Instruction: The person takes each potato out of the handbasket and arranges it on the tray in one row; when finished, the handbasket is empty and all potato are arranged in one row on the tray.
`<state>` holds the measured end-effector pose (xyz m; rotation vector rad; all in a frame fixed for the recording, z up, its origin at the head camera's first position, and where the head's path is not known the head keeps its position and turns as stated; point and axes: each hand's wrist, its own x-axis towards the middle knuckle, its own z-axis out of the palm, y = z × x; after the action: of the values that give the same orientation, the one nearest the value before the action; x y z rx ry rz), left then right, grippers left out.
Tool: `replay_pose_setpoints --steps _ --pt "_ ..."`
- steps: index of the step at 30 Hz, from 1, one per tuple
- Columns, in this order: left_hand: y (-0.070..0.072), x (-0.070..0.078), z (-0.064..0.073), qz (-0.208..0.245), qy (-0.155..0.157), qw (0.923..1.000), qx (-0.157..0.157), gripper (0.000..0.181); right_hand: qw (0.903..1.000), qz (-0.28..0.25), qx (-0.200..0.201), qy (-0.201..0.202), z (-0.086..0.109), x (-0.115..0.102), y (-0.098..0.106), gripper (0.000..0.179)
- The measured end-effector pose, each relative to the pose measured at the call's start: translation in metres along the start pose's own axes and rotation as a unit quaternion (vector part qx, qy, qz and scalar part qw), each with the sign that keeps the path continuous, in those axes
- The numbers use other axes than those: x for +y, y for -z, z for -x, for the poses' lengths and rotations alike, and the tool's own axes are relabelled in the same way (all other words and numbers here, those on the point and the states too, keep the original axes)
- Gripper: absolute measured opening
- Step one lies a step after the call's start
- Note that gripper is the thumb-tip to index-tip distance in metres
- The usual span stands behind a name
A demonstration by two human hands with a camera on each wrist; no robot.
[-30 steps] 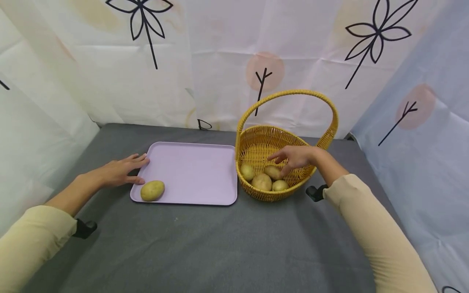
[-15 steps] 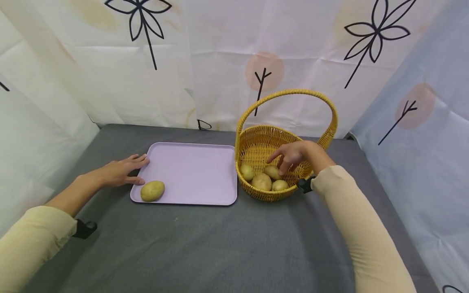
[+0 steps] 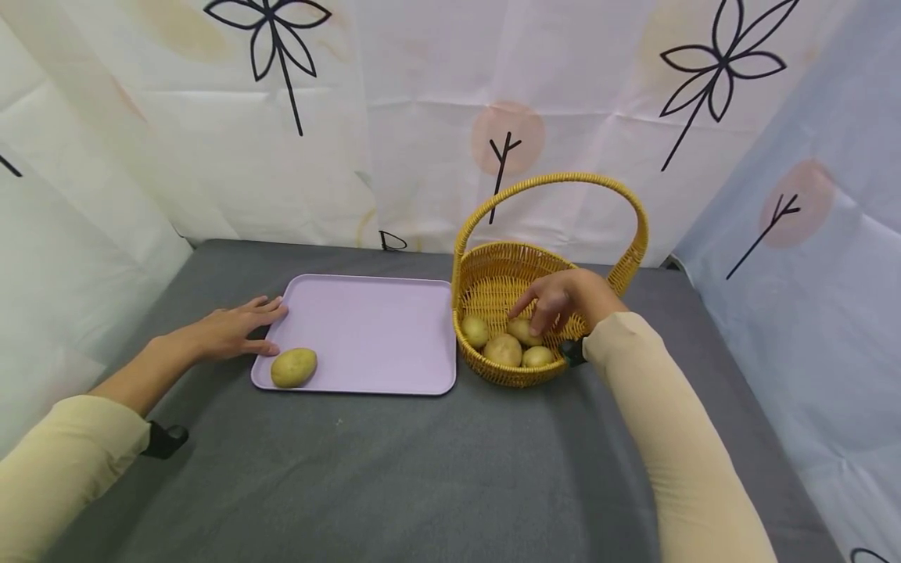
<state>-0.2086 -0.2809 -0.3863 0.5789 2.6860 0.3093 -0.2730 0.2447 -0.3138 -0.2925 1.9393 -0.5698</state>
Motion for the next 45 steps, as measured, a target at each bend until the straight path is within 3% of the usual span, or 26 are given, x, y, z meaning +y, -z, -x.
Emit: replay_pose_setpoints --steps 11,21,26,30,34,39,45 --pt "0.000 0.001 -0.002 0.000 0.003 1.0000 -0.004 0.087 0.9993 -0.030 -0.022 -0.003 -0.003 0.004 0.001 0.070" --pt "-0.001 0.002 -0.003 0.000 0.010 0.9999 -0.007 0.086 0.9991 -0.012 -0.032 0.024 -0.001 0.008 0.001 0.072" --pt "-0.001 0.002 -0.002 0.000 0.005 1.0000 -0.006 0.087 0.9988 -0.006 -0.018 0.045 0.002 0.009 0.001 0.069" --pt "-0.001 0.002 -0.001 0.000 0.002 1.0000 -0.005 0.086 0.9970 0.028 0.013 0.071 0.009 0.005 -0.001 0.065" --pt "-0.001 0.002 -0.002 0.002 0.001 1.0000 -0.004 0.085 0.9916 0.059 0.045 0.106 0.019 -0.001 -0.009 0.061" --pt "0.000 0.001 -0.001 0.004 0.000 1.0000 -0.004 0.085 0.9765 0.094 0.081 0.177 0.030 -0.006 -0.020 0.058" --pt "0.001 0.001 -0.001 0.002 0.000 1.0000 -0.005 0.087 0.9588 0.105 0.090 0.248 0.037 -0.009 -0.032 0.058"
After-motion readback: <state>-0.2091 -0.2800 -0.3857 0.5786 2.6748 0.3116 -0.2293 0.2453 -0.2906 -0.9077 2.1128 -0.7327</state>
